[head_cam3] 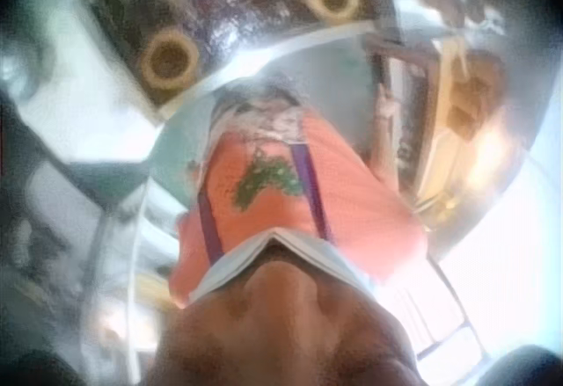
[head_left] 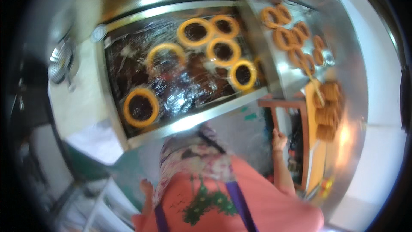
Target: The person fries circular dough rings in a vat of hot oil, flipping them with wooden sticks and transferring the cooked dough to a metal tray before stacking them by hand.
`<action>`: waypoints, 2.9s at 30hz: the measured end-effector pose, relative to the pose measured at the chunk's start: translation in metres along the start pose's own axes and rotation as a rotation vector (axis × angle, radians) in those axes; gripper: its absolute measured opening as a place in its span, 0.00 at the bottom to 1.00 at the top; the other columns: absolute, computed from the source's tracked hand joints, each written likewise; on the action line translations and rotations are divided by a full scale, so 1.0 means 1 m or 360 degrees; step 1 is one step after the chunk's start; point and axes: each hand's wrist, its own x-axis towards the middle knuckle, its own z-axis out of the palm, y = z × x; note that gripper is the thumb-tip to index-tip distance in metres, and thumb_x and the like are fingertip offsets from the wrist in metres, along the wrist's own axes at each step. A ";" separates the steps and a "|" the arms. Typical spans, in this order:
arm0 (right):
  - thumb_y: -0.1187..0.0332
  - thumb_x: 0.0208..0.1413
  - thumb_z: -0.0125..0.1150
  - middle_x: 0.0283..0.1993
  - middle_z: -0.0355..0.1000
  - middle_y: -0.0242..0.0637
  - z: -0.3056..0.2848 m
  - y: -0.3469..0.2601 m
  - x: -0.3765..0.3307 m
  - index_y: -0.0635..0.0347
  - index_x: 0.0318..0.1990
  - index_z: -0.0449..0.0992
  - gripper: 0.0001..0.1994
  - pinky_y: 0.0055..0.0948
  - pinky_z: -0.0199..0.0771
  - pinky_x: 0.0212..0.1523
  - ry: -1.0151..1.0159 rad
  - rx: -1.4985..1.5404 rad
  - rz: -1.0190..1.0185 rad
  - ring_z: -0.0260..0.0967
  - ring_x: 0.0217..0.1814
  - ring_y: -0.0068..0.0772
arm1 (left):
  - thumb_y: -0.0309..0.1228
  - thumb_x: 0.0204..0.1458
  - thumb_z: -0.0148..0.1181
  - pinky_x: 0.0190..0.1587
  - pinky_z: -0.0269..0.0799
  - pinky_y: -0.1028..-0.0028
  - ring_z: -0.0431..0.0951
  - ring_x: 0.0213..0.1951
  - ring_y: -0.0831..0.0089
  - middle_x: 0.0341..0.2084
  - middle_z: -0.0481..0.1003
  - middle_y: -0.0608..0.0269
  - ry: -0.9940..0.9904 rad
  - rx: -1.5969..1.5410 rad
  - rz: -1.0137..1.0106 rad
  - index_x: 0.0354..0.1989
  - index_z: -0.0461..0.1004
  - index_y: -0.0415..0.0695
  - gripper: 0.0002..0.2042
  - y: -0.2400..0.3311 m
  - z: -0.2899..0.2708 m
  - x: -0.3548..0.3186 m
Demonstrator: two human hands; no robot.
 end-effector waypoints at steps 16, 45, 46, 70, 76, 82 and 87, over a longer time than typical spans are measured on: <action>0.58 0.52 0.59 0.53 0.60 0.32 -0.066 0.057 0.358 0.52 0.54 0.63 0.23 0.37 0.69 0.50 -0.0184 0.2295 0.0604 0.56 0.54 0.32 | 0.28 0.39 0.54 0.38 0.69 0.64 0.74 0.33 0.58 0.33 0.73 0.52 -0.0488 -0.1176 -0.0739 0.40 0.72 0.36 0.16 0.310 0.028 0.063; 0.67 0.52 0.56 0.29 0.72 0.45 -0.131 -0.107 0.318 0.64 0.31 0.76 0.08 0.27 0.70 0.31 0.0816 0.0200 -0.1266 0.72 0.30 0.36 | 0.28 0.40 0.54 0.37 0.70 0.65 0.74 0.33 0.59 0.32 0.73 0.53 -0.0562 -0.1451 -0.0804 0.41 0.71 0.36 0.17 0.313 0.058 0.051; 0.68 0.52 0.56 0.30 0.73 0.46 -0.135 -0.096 0.332 0.64 0.32 0.76 0.08 0.26 0.70 0.31 0.0735 0.0338 -0.1269 0.72 0.30 0.35 | 0.28 0.41 0.54 0.37 0.70 0.65 0.74 0.33 0.59 0.32 0.73 0.53 -0.0578 -0.1445 -0.0805 0.41 0.71 0.36 0.17 0.318 0.060 0.054; 0.73 0.51 0.54 0.35 0.72 0.48 -0.098 -0.109 0.454 0.65 0.36 0.74 0.07 0.30 0.70 0.36 0.0528 0.0722 -0.1185 0.72 0.35 0.41 | 0.28 0.41 0.53 0.36 0.70 0.65 0.74 0.33 0.60 0.32 0.73 0.54 -0.0492 -0.1428 -0.0940 0.42 0.71 0.36 0.17 0.369 0.055 0.048; 0.76 0.48 0.53 0.38 0.72 0.47 -0.060 -0.141 0.455 0.63 0.40 0.74 0.10 0.31 0.70 0.40 0.0085 -0.0100 -0.2046 0.70 0.39 0.47 | 0.28 0.42 0.53 0.36 0.70 0.65 0.74 0.33 0.61 0.32 0.73 0.54 -0.0493 -0.1446 -0.0957 0.42 0.70 0.37 0.17 0.379 0.062 0.043; 0.77 0.44 0.49 0.38 0.72 0.48 -0.038 -0.145 0.516 0.58 0.43 0.73 0.16 0.36 0.71 0.39 -0.0120 -0.0643 -0.1844 0.70 0.38 0.51 | 0.28 0.42 0.53 0.36 0.70 0.66 0.74 0.33 0.61 0.32 0.73 0.54 -0.0439 -0.1490 -0.1013 0.43 0.70 0.37 0.17 0.379 0.066 0.023; 0.75 0.47 0.51 0.35 0.71 0.50 -0.021 -0.143 0.590 0.62 0.40 0.73 0.12 0.35 0.71 0.36 0.0191 -0.0537 -0.1427 0.70 0.36 0.50 | 0.28 0.42 0.53 0.35 0.70 0.66 0.74 0.32 0.61 0.32 0.73 0.54 -0.0408 -0.1501 -0.1063 0.43 0.70 0.37 0.17 0.379 0.067 0.006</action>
